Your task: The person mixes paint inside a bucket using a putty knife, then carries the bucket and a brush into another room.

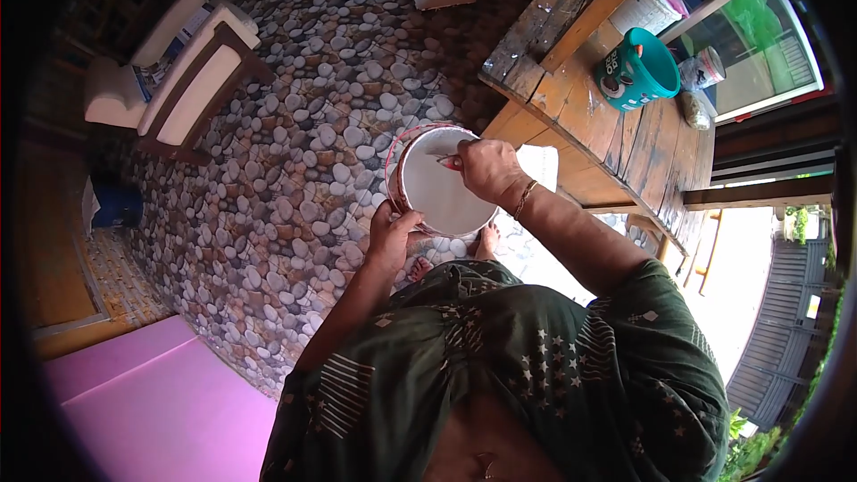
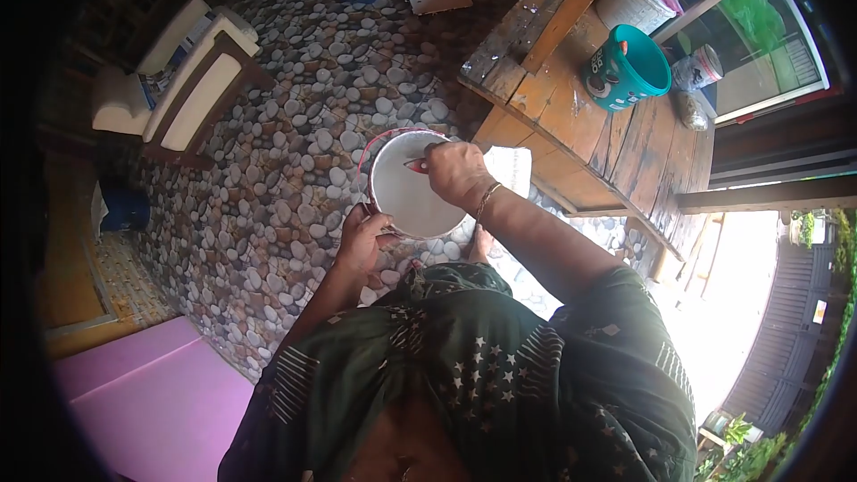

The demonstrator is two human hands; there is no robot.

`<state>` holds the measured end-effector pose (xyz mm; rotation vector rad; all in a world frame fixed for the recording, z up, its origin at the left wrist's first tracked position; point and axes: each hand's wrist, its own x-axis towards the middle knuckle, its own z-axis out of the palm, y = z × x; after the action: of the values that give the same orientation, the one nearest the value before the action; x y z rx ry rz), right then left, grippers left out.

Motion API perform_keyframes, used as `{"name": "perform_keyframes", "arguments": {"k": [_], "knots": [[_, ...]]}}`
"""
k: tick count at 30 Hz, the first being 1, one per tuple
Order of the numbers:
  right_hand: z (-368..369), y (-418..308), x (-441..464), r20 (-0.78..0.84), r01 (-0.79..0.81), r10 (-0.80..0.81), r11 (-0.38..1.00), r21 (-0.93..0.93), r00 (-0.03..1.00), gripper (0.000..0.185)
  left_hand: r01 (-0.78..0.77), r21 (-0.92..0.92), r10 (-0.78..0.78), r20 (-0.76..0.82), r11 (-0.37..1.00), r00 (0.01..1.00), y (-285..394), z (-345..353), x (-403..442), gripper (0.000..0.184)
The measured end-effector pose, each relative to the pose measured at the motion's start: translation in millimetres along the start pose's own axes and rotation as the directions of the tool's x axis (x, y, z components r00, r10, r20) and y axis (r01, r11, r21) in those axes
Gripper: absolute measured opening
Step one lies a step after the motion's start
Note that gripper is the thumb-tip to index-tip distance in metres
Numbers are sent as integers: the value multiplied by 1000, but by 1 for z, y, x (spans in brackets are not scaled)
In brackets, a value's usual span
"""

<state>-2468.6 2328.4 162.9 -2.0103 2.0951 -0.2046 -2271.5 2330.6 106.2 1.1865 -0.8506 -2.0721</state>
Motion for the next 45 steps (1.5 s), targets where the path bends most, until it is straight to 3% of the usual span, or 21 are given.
{"name": "perform_keyframes", "arguments": {"k": [7, 11, 16, 21, 25, 31, 35, 38, 39, 45], "knots": [[-7, -24, -22, 217, -20, 13, 999, 32, 976, 30, 42, -30, -41, 19, 999, 999, -11, -7, 5, 24], [4, -37, -18, 214, -54, 27, 991, 122, 976, 23, 86, 0, -86, 59, 996, 995, -14, -13, 10, 26], [0, -28, 0, 18, -1, 0, 998, 64, 1000, 18, 84, -55, -81, 43, 995, 996, -2, -8, 0, 28], [3, -8, -7, 45, 21, -19, 999, -32, 999, 22, 60, -96, -59, 17, 994, 998, -4, -12, 5, 28], [6, -20, -25, 119, 19, -29, 996, 87, 992, 28, 54, -90, -53, 11, 995, 999, -5, -11, 7, 29], [16, -37, -19, 63, -30, 18, 981, 192, 998, 24, 85, -72, -84, 19, 994, 996, -5, -13, 4, 28], [15, -21, 1, -26, 61, -59, 996, 67, 998, 22, 77, -46, -75, 33, 996, 997, -3, -14, 0, 26], [13, -10, 0, 39, 43, -41, 998, -46, 998, 29, 89, -25, -88, 26, 996, 996, 5, -12, -3, 23], [11, -10, -5, 9, 59, -58, 998, -37, 998, 28, 82, -31, -81, 22, 996, 996, 6, -13, -2, 23], [14, -25, -26, 254, -75, 55, 994, 73, 966, 32, 37, -17, -37, -14, 999, 999, -5, -15, 6, 23]]}}
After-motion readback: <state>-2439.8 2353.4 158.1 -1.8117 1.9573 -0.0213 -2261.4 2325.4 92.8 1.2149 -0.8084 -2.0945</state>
